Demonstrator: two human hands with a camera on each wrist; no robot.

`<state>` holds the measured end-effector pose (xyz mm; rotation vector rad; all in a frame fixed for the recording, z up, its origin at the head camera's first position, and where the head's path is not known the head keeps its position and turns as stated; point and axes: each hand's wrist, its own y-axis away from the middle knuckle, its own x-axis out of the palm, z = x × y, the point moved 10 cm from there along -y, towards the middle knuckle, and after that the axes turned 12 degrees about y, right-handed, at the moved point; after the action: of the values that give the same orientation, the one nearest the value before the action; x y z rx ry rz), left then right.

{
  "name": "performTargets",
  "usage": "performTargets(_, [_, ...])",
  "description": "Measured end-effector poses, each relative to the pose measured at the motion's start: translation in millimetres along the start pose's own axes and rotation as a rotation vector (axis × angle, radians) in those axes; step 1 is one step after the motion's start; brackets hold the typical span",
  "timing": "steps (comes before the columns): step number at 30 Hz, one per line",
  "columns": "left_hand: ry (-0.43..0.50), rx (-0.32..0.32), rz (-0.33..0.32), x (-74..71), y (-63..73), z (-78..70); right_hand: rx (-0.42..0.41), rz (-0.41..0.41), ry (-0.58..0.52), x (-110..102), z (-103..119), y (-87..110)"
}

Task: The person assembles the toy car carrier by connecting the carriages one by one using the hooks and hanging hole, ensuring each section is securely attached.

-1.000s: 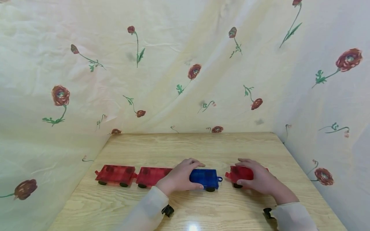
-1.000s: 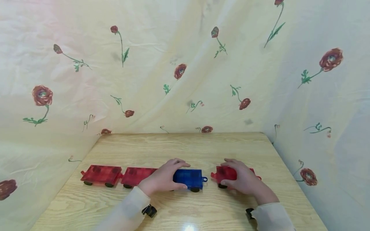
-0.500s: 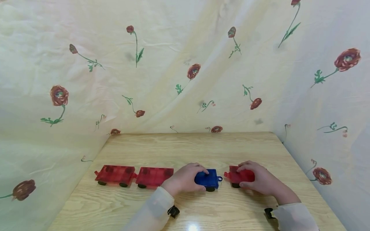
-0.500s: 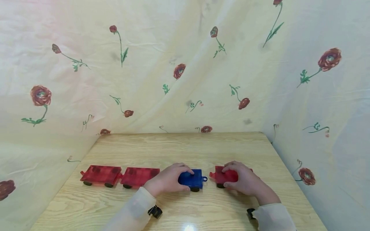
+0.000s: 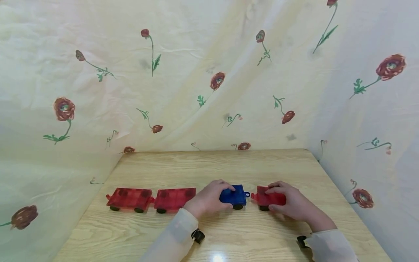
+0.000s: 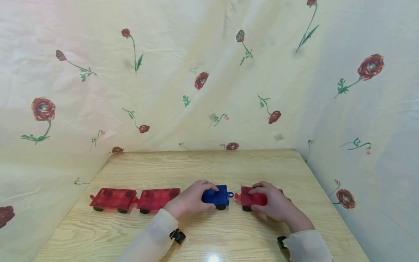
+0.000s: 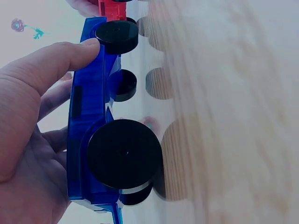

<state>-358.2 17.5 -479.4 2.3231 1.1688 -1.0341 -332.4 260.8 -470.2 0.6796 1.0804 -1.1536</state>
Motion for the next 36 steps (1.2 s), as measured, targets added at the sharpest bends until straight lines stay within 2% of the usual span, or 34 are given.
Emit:
performTargets(8, [0.049, 0.007, -0.035, -2.7, -6.0, 2.4, 0.034, -0.024, 0.07, 1.9, -2.1, -0.5])
performTargets(12, [0.05, 0.021, -0.044, -3.4, -6.5, 1.9, 0.02, -0.031, 0.07, 2.1, 0.2, -1.3])
performTargets(18, [0.027, 0.045, -0.02, 0.9, -7.5, -1.8, -0.016, -0.049, 0.071, 1.0, 4.7, -0.9])
performTargets(24, [0.021, 0.069, -0.008, 4.5, -8.8, -6.3, -0.006, -0.036, 0.066, 3.1, 4.0, -1.0])
performTargets(36, [0.03, 0.052, 0.004, 6.5, -8.1, -6.8, -0.013, -0.02, 0.05, 1.4, 4.2, 0.7])
